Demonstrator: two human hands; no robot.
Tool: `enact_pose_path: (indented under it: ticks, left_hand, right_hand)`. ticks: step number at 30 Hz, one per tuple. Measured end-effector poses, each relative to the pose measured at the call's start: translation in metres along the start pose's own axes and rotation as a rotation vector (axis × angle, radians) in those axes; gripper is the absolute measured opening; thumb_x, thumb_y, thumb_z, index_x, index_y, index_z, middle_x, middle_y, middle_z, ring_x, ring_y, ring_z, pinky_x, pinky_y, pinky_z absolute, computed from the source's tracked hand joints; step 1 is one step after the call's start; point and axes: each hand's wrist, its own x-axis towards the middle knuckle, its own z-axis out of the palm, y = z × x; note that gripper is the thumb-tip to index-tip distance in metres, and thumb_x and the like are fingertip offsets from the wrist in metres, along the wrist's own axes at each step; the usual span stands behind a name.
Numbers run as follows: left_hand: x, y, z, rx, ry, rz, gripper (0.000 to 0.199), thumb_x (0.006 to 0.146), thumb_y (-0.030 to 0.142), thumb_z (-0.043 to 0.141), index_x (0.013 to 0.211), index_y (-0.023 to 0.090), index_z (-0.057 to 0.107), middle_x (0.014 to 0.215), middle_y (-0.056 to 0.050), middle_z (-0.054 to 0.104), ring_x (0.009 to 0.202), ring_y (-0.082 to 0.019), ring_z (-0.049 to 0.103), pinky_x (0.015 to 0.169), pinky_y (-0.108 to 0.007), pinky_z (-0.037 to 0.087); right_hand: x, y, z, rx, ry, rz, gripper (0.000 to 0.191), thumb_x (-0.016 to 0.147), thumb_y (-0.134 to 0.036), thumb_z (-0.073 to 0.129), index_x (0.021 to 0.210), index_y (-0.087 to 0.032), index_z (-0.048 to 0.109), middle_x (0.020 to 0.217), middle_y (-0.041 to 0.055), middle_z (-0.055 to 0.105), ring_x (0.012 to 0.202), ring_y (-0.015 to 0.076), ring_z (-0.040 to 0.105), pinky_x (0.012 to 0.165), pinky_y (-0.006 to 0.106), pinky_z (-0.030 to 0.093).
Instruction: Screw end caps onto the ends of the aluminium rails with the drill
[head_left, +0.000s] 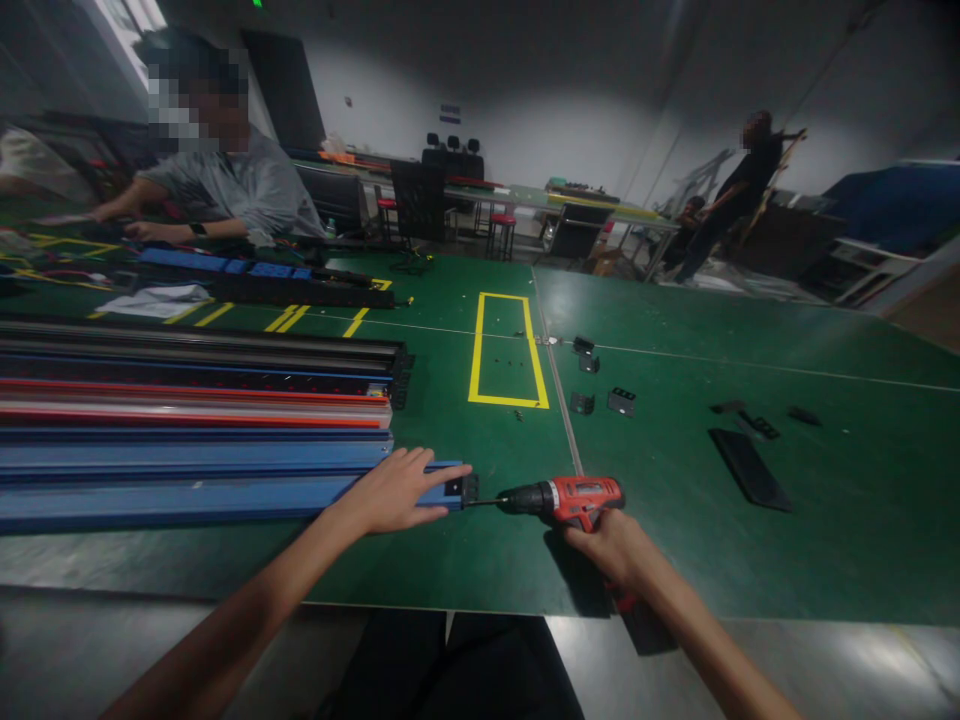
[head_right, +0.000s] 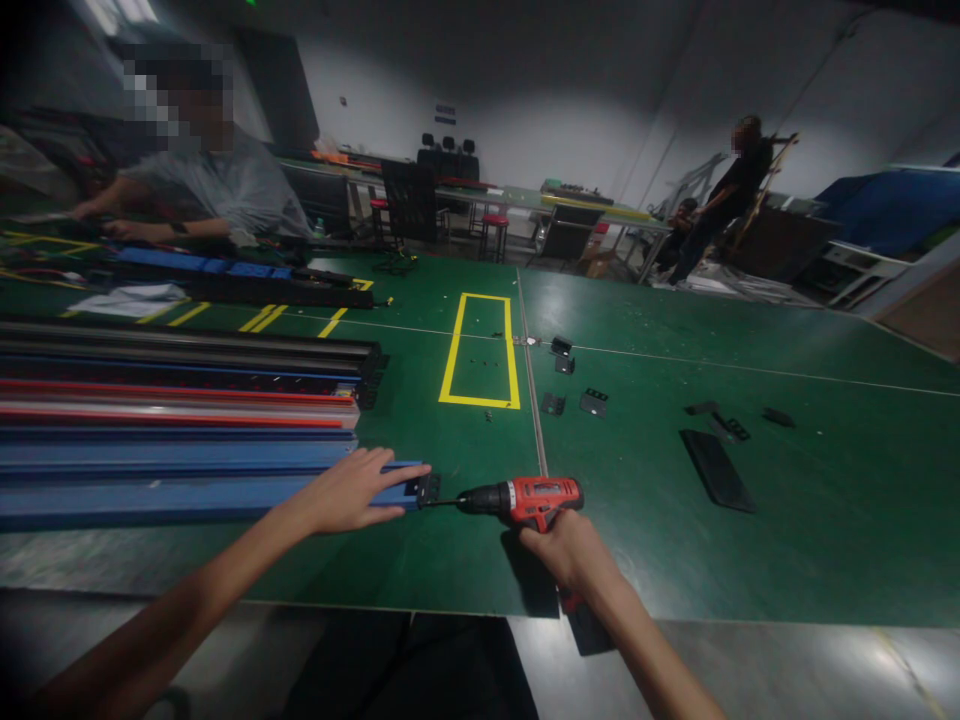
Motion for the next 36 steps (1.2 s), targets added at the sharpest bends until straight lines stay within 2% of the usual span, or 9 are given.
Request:
enact_pose_path:
  ticks: [22, 36]
  left_hand:
    - [-0.0001, 0.0038, -0.0026, 0.029, -0.016, -0.013, 0.067, 0.101, 0.055, 0.055, 0.161, 0.043, 0.030, 0.117, -0.010, 0.059, 0.099, -0.028, 0.057, 0.084, -0.037, 0.042]
    - [0.0000, 0.0029, -0.0022, 0.023, -0.043, -0.025, 0.069, 0.100, 0.053, 0.056, 0.162, 0.044, 0.027, 0.119, -0.010, 0.059, 0.102, -0.029, 0.058, 0.086, -0.038, 0.042]
  right_hand:
    - [-0.0002, 0.0000, 0.0005, -0.010, 0.003, 0.001, 0.027, 0.081, -0.041, 0.063, 0.064, -0.022, 0.057, 0.062, 0.0023, 0.065, 0.058, 0.0171, 0.060, 0.056, 0.029, 0.039]
    - [-0.0051, -0.0065, -0.0027, 0.033, -0.003, 0.033, 0.023, 0.081, -0.039, 0.067, 0.070, -0.020, 0.061, 0.064, 0.0022, 0.065, 0.057, 0.0154, 0.058, 0.056, 0.028, 0.041]
